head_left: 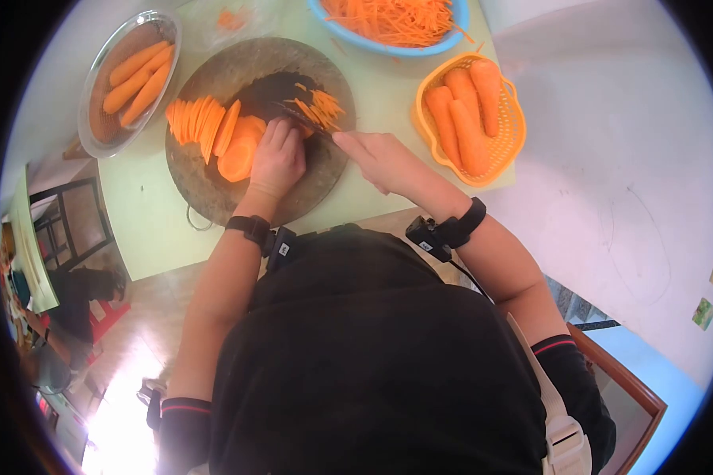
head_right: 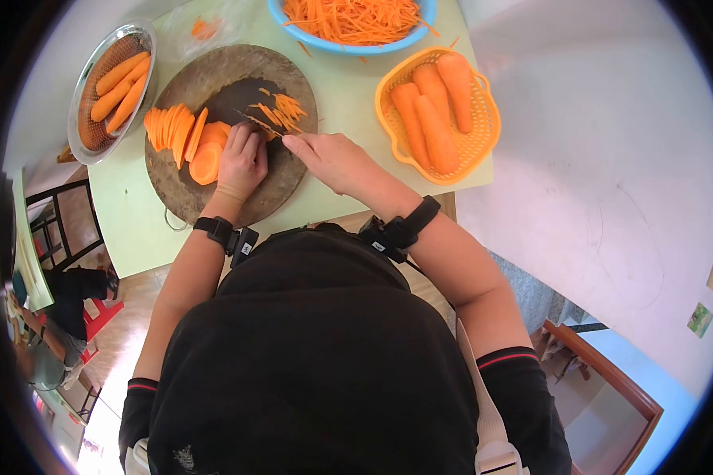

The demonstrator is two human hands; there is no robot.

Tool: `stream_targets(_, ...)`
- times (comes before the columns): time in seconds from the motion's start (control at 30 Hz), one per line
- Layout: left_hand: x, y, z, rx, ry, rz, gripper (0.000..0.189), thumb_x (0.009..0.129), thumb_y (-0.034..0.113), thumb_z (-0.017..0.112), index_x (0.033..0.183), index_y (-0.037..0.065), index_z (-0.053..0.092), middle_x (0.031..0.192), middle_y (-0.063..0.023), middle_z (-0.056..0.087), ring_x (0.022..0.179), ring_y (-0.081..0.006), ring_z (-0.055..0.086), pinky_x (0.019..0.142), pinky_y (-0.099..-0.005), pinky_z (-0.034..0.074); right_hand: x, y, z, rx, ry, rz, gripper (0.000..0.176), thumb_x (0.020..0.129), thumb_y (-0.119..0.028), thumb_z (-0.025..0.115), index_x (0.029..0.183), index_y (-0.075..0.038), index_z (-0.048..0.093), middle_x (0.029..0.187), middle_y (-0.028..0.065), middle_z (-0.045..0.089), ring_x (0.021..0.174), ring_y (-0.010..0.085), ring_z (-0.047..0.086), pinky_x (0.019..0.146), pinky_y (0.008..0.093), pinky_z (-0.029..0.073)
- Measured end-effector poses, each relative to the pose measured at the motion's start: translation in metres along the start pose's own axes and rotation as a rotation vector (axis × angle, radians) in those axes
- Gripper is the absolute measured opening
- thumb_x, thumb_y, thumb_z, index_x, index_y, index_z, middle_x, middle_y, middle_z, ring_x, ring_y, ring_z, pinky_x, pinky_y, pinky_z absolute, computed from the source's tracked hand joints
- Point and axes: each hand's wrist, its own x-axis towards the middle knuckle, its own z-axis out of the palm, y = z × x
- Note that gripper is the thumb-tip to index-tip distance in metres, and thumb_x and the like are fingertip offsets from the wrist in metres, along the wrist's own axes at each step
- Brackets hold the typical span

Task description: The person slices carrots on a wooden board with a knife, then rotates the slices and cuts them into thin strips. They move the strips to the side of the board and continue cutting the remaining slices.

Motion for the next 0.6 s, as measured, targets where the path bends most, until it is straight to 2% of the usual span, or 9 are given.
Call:
stream_targets(0.07, 0.000, -0.001, 0.000, -0.012, -0.012, 0.006, 0.020, 0.072, -0.007, 0.063, 0.091, -0.002, 0.060, 0.099, -0.0156, 0.056, 0.098, -0.0340, 0.057, 0.081, -0.0400, 0.051, 0.001, 0.001, 0.003, -0.117, 0.084, -0.105, 0.052, 0.102, -0.047, 0.037, 0.118, -0.005, 0.065, 0.072, 0.0200, 0.066, 0.065, 0.0350, 0.065, 0.066, 0.0422, 0.052)
stream_targets(0.1, -0.001, -0.001, -0.001, -0.012, -0.011, 0.002, 0.020, 0.072, -0.007, 0.063, 0.091, -0.002, 0.060, 0.099, -0.0156, 0.056, 0.098, -0.0340, 0.057, 0.081, -0.0400, 0.051, 0.000, -0.001, 0.004, -0.118, 0.081, -0.104, 0.052, 0.102, -0.047, 0.037, 0.118, -0.005, 0.065, 0.072, 0.0200, 0.066, 0.065, 0.0350, 0.065, 0.066, 0.0422, 0.052)
stream_targets(0.17, -0.001, -0.001, -0.001, -0.015, -0.030, -0.017, 0.020, 0.072, -0.006, 0.064, 0.092, -0.002, 0.060, 0.098, -0.0158, 0.056, 0.098, -0.0343, 0.057, 0.082, -0.0404, 0.051, 0.000, -0.005, 0.006, -0.169, 0.109, -0.093, 0.052, 0.102, -0.047, 0.037, 0.115, -0.006, 0.066, 0.084, 0.0230, 0.068, 0.082, 0.0410, 0.065, 0.076, 0.0460, 0.050)
stream_targets(0.37, 0.000, 0.000, 0.000, -0.012, -0.007, -0.005, 0.020, 0.073, -0.007, 0.063, 0.092, -0.003, 0.060, 0.099, -0.0164, 0.056, 0.098, -0.0346, 0.057, 0.082, -0.0404, 0.050, 0.022, 0.003, 0.017, -0.180, 0.192, -0.182, 0.051, 0.101, -0.047, 0.038, 0.108, -0.007, 0.068, 0.089, 0.0226, 0.068, 0.086, 0.0417, 0.064, 0.079, 0.0467, 0.050)
stream_targets(0.4, 0.001, 0.000, 0.001, -0.013, -0.007, 0.003, 0.020, 0.073, -0.007, 0.063, 0.092, -0.003, 0.060, 0.099, -0.0164, 0.056, 0.098, -0.0346, 0.057, 0.082, -0.0404, 0.050, 0.027, 0.001, 0.018, -0.177, 0.199, -0.183, 0.051, 0.101, -0.047, 0.038, 0.108, -0.007, 0.068, 0.089, 0.0226, 0.068, 0.086, 0.0417, 0.064, 0.079, 0.0467, 0.050)
stream_targets(0.47, 0.001, 0.000, 0.002, -0.017, 0.021, 0.006, 0.018, 0.074, -0.007, 0.063, 0.091, -0.003, 0.060, 0.098, -0.0157, 0.057, 0.096, -0.0340, 0.057, 0.081, -0.0399, 0.050, 0.033, 0.000, 0.019, -0.157, 0.181, -0.221, 0.055, 0.101, -0.049, 0.036, 0.104, -0.003, 0.067, 0.076, 0.0212, 0.067, 0.073, 0.0368, 0.066, 0.068, 0.0437, 0.053)
stream_targets(0.5, 0.001, 0.000, 0.002, -0.017, 0.018, 0.017, 0.018, 0.074, -0.007, 0.063, 0.091, -0.003, 0.060, 0.098, -0.0157, 0.057, 0.096, -0.0340, 0.057, 0.081, -0.0399, 0.050, 0.031, -0.001, 0.017, -0.151, 0.191, -0.223, 0.055, 0.101, -0.049, 0.036, 0.104, -0.003, 0.067, 0.076, 0.0212, 0.067, 0.073, 0.0368, 0.066, 0.068, 0.0437, 0.053)
stream_targets(0.57, 0.000, -0.001, 0.003, -0.015, 0.020, 0.016, 0.017, 0.074, -0.008, 0.064, 0.090, -0.003, 0.060, 0.098, -0.0145, 0.058, 0.094, -0.0334, 0.058, 0.081, -0.0391, 0.051, 0.026, -0.003, 0.011, 0.109, 0.071, 0.007, 0.060, 0.102, -0.050, 0.034, 0.095, 0.001, 0.064, 0.062, 0.0161, 0.060, 0.055, 0.0277, 0.064, 0.052, 0.0377, 0.052)
stream_targets(0.6, 0.000, 0.000, 0.004, -0.015, 0.020, 0.023, 0.017, 0.074, -0.008, 0.064, 0.090, -0.003, 0.060, 0.098, -0.0145, 0.058, 0.094, -0.0334, 0.058, 0.081, -0.0391, 0.051, 0.027, 0.004, 0.010, 0.112, 0.078, 0.005, 0.060, 0.102, -0.050, 0.034, 0.095, 0.001, 0.064, 0.062, 0.0161, 0.060, 0.055, 0.0277, 0.064, 0.052, 0.0377, 0.052)
